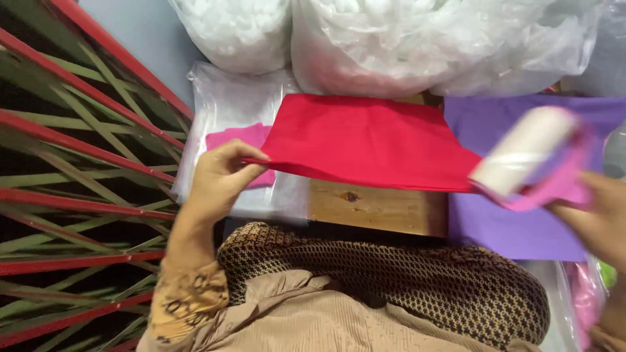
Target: Using a lint roller to clean a piece of red fabric on a wooden work surface.
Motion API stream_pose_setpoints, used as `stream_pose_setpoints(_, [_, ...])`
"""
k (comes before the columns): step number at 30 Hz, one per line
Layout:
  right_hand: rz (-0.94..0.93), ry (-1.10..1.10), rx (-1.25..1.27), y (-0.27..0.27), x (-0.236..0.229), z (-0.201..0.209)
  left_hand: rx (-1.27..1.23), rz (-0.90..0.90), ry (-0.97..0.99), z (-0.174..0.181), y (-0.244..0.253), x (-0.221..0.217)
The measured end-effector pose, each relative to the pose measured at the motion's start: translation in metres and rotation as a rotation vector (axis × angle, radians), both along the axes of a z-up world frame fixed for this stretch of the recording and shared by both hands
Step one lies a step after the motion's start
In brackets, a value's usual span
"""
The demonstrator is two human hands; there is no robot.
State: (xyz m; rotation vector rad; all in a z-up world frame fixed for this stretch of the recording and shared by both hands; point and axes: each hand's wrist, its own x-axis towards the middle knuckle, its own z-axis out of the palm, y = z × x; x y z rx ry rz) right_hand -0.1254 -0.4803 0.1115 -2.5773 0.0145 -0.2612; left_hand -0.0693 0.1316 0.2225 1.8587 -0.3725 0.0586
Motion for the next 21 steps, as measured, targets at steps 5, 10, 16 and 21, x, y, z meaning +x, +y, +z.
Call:
stream_pose_setpoints(5, [-0.017,0.224,-0.128,0.093,0.047,-0.062,0.484,0.197,0.306,-0.086,-0.027,0.046])
stream_pose_setpoints(10, [0.234,0.576,-0.361,0.123,0.077,-0.076,0.926,0.019,0.339,-0.18,-0.027,0.077])
stream_pose_setpoints(16, [-0.097,0.291,-0.066,0.068,0.104,-0.083,0.994,0.005,0.413,-0.153,-0.053,0.076])
stream_pose_setpoints(21, [-0.241,0.31,-0.134,0.04,0.134,-0.147,0.926,0.025,0.479,-0.143,-0.062,0.072])
